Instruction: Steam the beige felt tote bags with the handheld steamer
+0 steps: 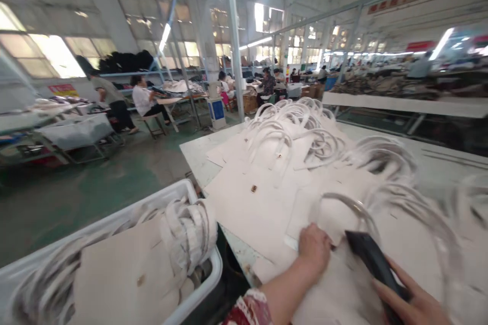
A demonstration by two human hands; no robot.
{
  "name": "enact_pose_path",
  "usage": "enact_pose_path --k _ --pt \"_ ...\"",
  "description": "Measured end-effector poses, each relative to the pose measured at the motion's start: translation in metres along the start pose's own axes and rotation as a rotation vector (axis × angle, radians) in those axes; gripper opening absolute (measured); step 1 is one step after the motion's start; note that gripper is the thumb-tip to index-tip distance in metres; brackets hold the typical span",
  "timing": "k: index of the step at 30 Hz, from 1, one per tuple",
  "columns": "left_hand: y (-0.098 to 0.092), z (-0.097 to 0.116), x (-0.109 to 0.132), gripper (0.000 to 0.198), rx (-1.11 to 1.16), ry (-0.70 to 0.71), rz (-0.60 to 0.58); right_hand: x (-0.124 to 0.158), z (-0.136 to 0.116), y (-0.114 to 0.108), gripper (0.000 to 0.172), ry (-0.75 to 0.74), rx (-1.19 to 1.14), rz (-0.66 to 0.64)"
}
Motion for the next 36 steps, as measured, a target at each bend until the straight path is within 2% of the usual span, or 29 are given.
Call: enact_pose_path --k 2,5,9,13,18,26,29,33,36 --pt "-0.001 0.001 -0.007 0.015 0.015 0.010 -0.004 0.011 0.002 -0.012 0.071 0.031 -0.088 0.027" --pt "0.003 0.000 -0.015 0.014 0.021 0.044 -0.007 0.026 -0.009 -0.014 0.072 0.023 -0.243 0.003" --pt "0.003 -0.001 -0.016 0.012 -0.003 0.071 0.007 0.039 -0.023 0.006 0.068 0.007 -0.298 -0.080" --pt "0.001 0.001 -0.015 0.011 -0.036 0.091 0.039 0.041 -0.027 0.027 0.062 -0.008 -0.218 -0.145" --pt "0.001 0.003 -0.018 0.006 -0.064 0.102 0.056 0.019 -0.041 0.022 0.063 -0.048 -0.122 -0.067" --pt "0.000 0.002 -0.021 0.012 -0.052 0.102 0.029 -0.042 -0.080 0.014 0.050 -0.085 -0.194 -0.139" --pt "-0.002 0.002 -0.021 0.015 -0.032 0.092 0.029 -0.038 -0.079 0.010 0.053 -0.087 -0.252 -0.120" --pt "-0.001 0.005 -0.035 0.042 0.011 0.061 0.031 -0.010 -0.063 -0.002 0.062 -0.070 -0.318 -0.054" --pt "0.004 0.006 -0.053 0.039 0.062 0.042 0.009 0.005 -0.048 -0.007 0.064 -0.049 -0.396 -0.027"
Point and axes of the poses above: each hand's wrist, its own x-axis away from the middle knuckle, its own y-axis out of the palm, z = x × y, the point moved 6 cm from there along -x, towards the middle knuckle, and after that the axes turned 6 degrees about -z, right-handed, at the moved point
